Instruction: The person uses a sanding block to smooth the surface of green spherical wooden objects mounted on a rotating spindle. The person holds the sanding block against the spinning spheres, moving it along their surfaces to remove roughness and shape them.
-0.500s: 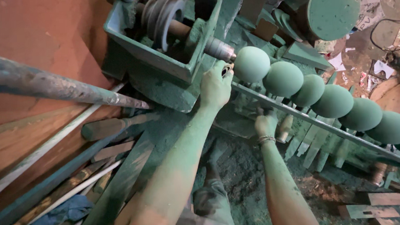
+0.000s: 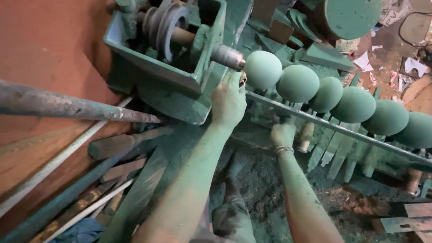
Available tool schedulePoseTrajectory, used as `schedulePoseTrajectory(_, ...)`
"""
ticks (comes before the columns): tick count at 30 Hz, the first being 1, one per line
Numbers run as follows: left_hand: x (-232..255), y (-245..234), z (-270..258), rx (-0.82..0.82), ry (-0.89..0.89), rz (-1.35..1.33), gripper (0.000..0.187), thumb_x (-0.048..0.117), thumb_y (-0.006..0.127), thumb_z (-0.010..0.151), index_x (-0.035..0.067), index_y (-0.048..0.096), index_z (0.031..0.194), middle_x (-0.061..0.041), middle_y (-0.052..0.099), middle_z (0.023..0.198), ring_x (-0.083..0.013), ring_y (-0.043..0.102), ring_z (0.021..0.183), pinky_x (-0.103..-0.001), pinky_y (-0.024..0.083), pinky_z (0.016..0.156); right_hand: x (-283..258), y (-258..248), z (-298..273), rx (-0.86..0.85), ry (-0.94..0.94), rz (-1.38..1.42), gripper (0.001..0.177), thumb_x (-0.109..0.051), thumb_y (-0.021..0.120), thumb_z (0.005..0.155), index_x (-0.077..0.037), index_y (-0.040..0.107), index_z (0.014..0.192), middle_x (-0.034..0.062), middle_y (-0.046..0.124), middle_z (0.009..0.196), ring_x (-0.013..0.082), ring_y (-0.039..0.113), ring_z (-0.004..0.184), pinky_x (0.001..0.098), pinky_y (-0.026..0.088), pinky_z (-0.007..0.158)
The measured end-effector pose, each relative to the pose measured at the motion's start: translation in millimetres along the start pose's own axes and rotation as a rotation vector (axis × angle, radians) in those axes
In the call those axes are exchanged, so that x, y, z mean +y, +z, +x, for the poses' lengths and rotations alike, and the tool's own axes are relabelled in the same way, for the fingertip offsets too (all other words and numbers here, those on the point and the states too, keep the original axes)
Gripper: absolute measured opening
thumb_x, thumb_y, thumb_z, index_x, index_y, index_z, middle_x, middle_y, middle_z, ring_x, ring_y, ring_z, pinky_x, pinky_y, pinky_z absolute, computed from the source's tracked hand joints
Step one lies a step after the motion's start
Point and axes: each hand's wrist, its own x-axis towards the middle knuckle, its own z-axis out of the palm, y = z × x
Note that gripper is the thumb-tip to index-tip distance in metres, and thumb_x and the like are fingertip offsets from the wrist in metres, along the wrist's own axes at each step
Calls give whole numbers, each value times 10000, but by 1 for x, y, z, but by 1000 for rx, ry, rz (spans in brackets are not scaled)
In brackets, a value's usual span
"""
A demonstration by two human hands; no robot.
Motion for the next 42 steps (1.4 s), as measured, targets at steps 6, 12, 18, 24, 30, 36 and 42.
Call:
schedulePoseTrajectory(6,4,-34,2,5,198,-76,114,103,650,982,78,683,1087,-154,718,1039,-388,696,996,-470,538,833,1,-9,7,-95,91,-107,425,-281,680,953,-12,636,1278,264,687,1221,461,622,1143,489,467,958)
schedulePoseTrajectory(12,20,-116,-40,-177,-151,-675,141,62,658,976,28,686,1109,-61,735,1000,-189,690,929,-321,566,809,-76,-54,-60,-314,176,245,525,-292,669,962,-20,578,1402,159,748,1227,243,750,932,334,566,825)
schedulePoseTrajectory(18,24,-178,-123,-385,-390,-914,222,72,652,977,23,600,1187,-19,669,1070,-121,656,982,-295,579,803,-197,-121,-193,-457,176,798,530,-251,612,1028,-18,482,1486,74,735,1245,117,721,944,259,560,814)
schedulePoseTrajectory(24,53,-193,-166,-479,-247,-727,340,63,685,935,39,584,1259,-12,651,1112,-106,612,1050,-274,516,931,-265,-147,-238,-478,127,862,347,-129,699,1033,62,597,1303,36,640,957,109,583,785,280,490,695)
schedulePoseTrajectory(30,69,-204,-173,-460,-132,-709,390,51,657,950,53,544,1323,-38,637,1161,-114,595,1085,-282,497,983,-273,-174,-246,-599,110,940,388,-118,664,1005,6,576,1362,67,672,1165,97,633,926,264,544,790)
schedulePoseTrajectory(36,82,-204,-171,-460,-116,-658,360,52,665,957,36,564,1302,-77,652,1183,-140,598,1131,-302,486,1033,-271,-204,-255,-690,-95,848,578,-59,712,958,6,497,1491,93,577,1436,111,583,1280,292,485,1079)
schedulePoseTrajectory(42,103,-231,-181,-747,-92,-910,613,91,649,924,54,381,1474,-52,567,1385,-145,551,1283,-327,443,1121,-270,-216,-266,-594,-48,848,483,-88,712,957,10,585,1413,63,665,1298,109,628,1147,280,515,993)
